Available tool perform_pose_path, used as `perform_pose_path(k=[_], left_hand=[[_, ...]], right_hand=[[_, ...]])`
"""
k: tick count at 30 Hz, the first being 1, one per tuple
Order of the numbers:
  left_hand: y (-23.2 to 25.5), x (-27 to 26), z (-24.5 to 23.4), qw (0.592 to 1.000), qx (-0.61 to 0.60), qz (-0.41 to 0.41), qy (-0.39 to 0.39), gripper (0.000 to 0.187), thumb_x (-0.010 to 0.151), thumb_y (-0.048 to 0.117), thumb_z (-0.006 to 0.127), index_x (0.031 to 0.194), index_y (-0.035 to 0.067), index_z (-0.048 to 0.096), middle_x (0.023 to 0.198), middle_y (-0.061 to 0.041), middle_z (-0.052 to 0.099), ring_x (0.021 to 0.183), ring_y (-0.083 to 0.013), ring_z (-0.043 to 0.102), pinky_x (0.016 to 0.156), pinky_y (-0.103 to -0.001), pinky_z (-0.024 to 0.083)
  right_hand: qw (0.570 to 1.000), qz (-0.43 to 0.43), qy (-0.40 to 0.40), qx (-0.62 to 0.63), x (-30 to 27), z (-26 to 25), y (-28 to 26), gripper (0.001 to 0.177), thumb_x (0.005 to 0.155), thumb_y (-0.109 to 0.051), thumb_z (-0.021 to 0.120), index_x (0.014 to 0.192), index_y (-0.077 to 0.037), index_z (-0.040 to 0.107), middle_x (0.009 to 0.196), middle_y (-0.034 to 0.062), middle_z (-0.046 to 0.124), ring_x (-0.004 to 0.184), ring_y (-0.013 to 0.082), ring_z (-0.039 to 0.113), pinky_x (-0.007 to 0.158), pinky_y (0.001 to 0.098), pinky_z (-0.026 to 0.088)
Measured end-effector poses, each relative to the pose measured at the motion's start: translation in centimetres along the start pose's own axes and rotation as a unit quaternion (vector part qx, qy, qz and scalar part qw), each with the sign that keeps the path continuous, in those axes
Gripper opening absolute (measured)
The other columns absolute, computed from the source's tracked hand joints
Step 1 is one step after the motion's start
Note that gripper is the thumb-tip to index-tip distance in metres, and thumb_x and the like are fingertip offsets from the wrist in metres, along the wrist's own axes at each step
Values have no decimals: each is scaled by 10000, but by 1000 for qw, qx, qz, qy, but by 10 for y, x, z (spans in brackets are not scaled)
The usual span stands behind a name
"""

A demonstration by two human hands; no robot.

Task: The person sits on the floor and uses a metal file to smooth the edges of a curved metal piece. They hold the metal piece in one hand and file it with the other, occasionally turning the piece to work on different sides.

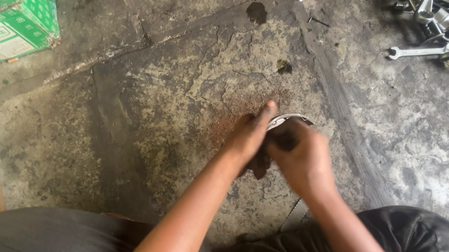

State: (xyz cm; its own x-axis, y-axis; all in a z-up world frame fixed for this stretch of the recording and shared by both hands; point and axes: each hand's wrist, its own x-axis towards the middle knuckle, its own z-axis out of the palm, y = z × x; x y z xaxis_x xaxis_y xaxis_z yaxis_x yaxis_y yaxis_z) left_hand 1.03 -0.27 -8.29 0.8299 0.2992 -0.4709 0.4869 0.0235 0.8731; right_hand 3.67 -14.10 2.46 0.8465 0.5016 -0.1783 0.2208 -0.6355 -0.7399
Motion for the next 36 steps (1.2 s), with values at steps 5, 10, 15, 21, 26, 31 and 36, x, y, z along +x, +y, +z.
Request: perform_pose_path(k=[5,10,15,21,26,31,36], left_hand=[[23,-15,-6,997,-23,-58,-43,1116,875,880,191,1031,-105,693,1001,-316,718,990,-397,720,850,-520,602],[31,-24,-2,997,-62,38,-37,1004,974,856,257,1230,-70,548,824,124,511,737,-46,528,651,-352,488],[55,-38,-11,974,-210,-38,-81,651,951,666,429,949,64,677,572,-4,586,417,-93,544,384,-269,471],[57,-40,-15,960,-261,-74,-74,266,952,402,597,961,137,616,661,-5,599,476,-106,561,385,-263,464],[55,-39,-15,960,-272,-18,-63,277,951,333,611,1084,98,671,687,-33,621,514,-105,582,400,-266,489],[56,-40,-12,947,-300,57,-101,364,962,356,557,1107,45,680,658,-63,634,495,-158,619,435,-306,553],[44,-34,-1,962,-231,138,-40,392,1018,378,587,1114,13,691,771,-37,673,638,-106,635,555,-266,524]], right_hand=[[978,-34,-172,116,3,-20,-1,116,821,-59,763,927,-23,734,873,102,815,760,172,773,723,320,639],[997,-37,-49,-38,8,-35,9,105,891,-95,729,987,-55,745,924,86,787,722,162,745,678,302,629],[979,98,80,157,20,-59,19,152,915,-103,706,1050,-34,703,1024,96,779,850,148,741,814,298,589],[994,58,37,81,19,-44,24,199,893,-103,725,1085,-49,724,1047,88,781,912,154,742,865,299,614],[998,-31,54,31,19,-30,31,204,889,-112,782,1081,-59,740,983,85,792,838,150,748,771,295,604],[984,-52,156,61,26,-24,38,182,909,-60,770,1082,-35,723,931,86,781,798,133,733,713,297,593],[979,-60,190,36,24,-10,33,111,901,-51,787,983,-17,721,869,89,763,717,149,701,649,305,580]])
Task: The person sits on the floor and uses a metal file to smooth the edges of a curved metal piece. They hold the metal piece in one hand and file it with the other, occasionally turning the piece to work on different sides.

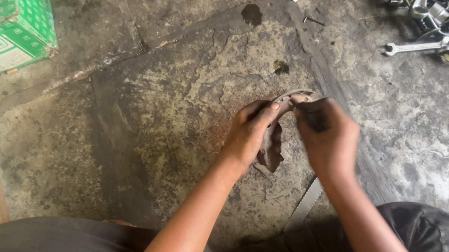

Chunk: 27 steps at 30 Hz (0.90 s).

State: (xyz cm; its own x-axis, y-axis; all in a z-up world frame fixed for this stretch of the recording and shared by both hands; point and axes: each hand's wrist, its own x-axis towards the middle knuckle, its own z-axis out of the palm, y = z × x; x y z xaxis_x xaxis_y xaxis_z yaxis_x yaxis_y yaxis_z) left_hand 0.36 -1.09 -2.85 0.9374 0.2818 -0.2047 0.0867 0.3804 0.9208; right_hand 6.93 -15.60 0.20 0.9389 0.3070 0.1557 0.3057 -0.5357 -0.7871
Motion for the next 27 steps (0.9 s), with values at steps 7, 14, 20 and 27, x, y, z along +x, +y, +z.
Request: perform_pose_path(k=[7,14,20,27], left_hand=[[-9,1,1,999,-41,-30,5,413,991,455,574,1056,49,620,699,-35,611,523,-143,581,477,-290,502],[-13,-1,9,997,74,-7,19,487,1003,518,538,1099,50,636,853,-1,649,778,-115,623,696,-297,543],[-14,-3,7,997,21,-67,15,496,1000,523,583,1180,64,629,894,-138,610,784,-296,574,678,-417,497],[-8,-7,14,995,87,52,13,475,1004,497,567,1115,43,653,925,-28,612,866,-131,551,748,-290,463]], right_hand=[[999,-35,-16,38,-9,14,3,87,901,-14,753,975,-4,707,887,103,750,755,164,725,690,301,594],[996,75,-20,52,-7,14,5,97,877,5,737,962,-21,699,900,86,759,769,154,721,725,290,622],[983,90,5,163,8,6,17,111,889,20,730,986,-9,683,963,93,772,834,142,708,756,304,591],[989,95,-12,108,-15,15,15,113,866,2,723,975,-26,714,897,75,759,770,126,705,726,263,603]])
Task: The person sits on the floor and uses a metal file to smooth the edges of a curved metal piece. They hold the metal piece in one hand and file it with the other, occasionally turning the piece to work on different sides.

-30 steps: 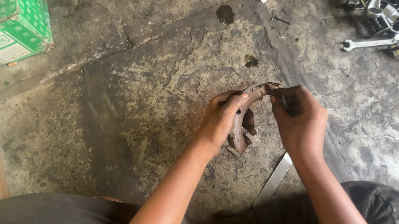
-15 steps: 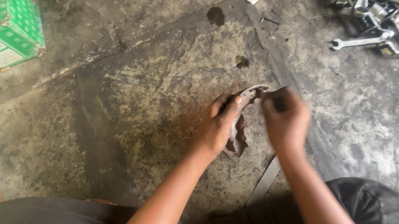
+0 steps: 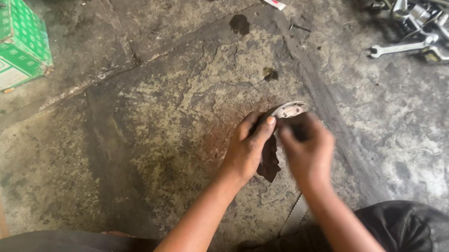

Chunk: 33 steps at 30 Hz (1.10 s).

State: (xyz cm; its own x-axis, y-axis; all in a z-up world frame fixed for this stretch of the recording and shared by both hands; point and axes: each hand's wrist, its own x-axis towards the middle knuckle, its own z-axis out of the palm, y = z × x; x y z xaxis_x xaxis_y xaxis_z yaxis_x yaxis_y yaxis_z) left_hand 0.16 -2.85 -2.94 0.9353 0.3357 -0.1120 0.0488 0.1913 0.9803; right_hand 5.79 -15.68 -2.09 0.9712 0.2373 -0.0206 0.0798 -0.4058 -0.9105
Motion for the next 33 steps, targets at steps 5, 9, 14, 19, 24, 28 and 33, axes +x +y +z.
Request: perform_pose_path(k=[5,9,14,19,24,28,33], left_hand=[[10,-1,3,997,15,-69,-6,478,962,491,560,1138,55,651,824,-34,585,730,-153,534,617,-310,453],[12,-1,-1,1000,-14,7,8,502,962,480,572,1208,47,638,1000,-13,681,895,-103,634,766,-271,538],[2,-2,1,997,55,-60,5,545,983,510,563,1203,18,649,953,-129,645,826,-202,597,694,-350,512],[-2,1,-4,1000,-18,-10,0,570,971,521,575,1229,17,640,1084,-106,698,948,-179,665,812,-335,558],[-10,-1,1,997,-41,-69,-2,543,1015,497,583,1184,-13,659,934,-151,610,820,-243,587,701,-365,484],[-2,1,-7,999,-43,-22,9,536,977,485,587,1163,-10,668,1019,-98,699,938,-214,638,832,-345,531],[9,0,-2,997,-4,-68,46,465,956,429,605,1221,51,657,1029,-64,659,937,-182,603,843,-331,499]], right_hand=[[996,-39,74,-32,20,-12,7,38,927,-27,730,949,-4,709,820,93,729,695,153,655,639,296,556],[997,-72,18,33,-10,8,6,118,870,-28,774,914,6,670,770,103,706,718,128,655,652,300,564],[995,-58,80,-29,21,-10,13,54,887,-27,748,920,-17,707,842,69,738,720,128,675,674,302,573],[997,-69,7,45,-6,3,9,109,870,3,750,939,11,666,824,108,733,764,132,651,689,312,565],[999,31,33,-23,16,-12,3,64,890,-26,695,953,-23,705,855,90,747,664,156,674,621,319,602],[991,-130,-28,-22,-11,0,5,137,831,3,766,945,13,691,821,133,739,750,158,694,707,348,578],[997,-72,6,-28,28,-18,4,133,835,-34,766,950,-4,707,865,109,752,746,150,697,696,329,602]])
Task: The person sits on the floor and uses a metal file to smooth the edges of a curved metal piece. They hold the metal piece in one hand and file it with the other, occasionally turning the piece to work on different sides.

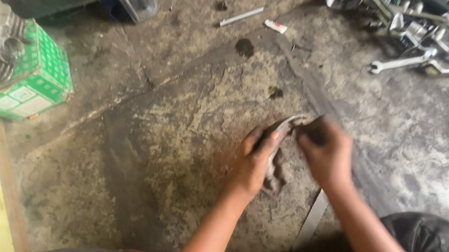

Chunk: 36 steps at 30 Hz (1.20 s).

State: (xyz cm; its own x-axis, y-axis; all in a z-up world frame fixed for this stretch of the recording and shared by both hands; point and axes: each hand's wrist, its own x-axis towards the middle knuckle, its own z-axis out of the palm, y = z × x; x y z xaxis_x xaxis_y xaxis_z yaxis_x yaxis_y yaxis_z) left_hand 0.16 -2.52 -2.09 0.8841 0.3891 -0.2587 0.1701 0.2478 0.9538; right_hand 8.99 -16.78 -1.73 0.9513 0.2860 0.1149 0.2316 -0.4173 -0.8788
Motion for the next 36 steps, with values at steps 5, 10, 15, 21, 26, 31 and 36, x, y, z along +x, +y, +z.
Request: perform_pose_path(k=[5,10,15,21,26,31,36], left_hand=[[3,6,-8,993,-38,105,-41,426,992,362,603,1175,-9,702,1058,-110,721,981,-200,637,883,-331,507],[4,0,-6,996,-72,4,-53,399,1021,329,603,1188,-27,673,902,-136,618,800,-259,553,701,-400,451],[12,0,-9,994,40,78,-66,424,1012,416,549,1060,24,704,783,-37,586,716,-162,533,596,-326,422],[22,-3,-7,990,-47,99,-84,423,970,407,584,1123,25,681,951,-21,707,892,-148,650,779,-298,536],[17,-8,-5,995,-5,68,-69,438,1006,394,592,1131,-13,697,829,-70,636,758,-173,577,656,-333,470],[11,-6,-4,996,-34,23,-77,453,990,392,589,1168,-11,693,952,-111,700,847,-206,640,771,-347,531],[14,-8,-3,993,-14,92,-79,514,960,413,583,1213,-16,713,1090,-144,748,996,-197,675,884,-317,536]], right_hand=[[997,-67,-35,-20,-15,6,-6,133,806,-53,790,915,-12,725,815,116,759,709,161,706,668,342,590],[998,-28,-21,-45,-14,0,-15,115,819,-49,781,892,2,707,811,116,759,671,180,698,637,354,587],[995,-27,-16,-99,-16,3,-25,46,914,-53,716,870,-48,730,806,92,764,635,158,718,590,317,617],[993,-107,-48,-30,-47,9,-36,172,737,-37,812,848,10,689,727,127,737,631,172,717,600,323,562],[995,-67,13,-75,-22,2,-24,109,839,-61,796,907,-21,721,774,147,732,610,206,690,588,345,557],[997,-66,-39,-17,-44,2,-24,148,784,-49,791,885,-21,687,795,112,753,672,195,730,625,331,586],[991,-81,-22,-105,-37,0,-22,124,784,-6,776,894,-45,733,802,109,761,661,183,721,615,323,588]])
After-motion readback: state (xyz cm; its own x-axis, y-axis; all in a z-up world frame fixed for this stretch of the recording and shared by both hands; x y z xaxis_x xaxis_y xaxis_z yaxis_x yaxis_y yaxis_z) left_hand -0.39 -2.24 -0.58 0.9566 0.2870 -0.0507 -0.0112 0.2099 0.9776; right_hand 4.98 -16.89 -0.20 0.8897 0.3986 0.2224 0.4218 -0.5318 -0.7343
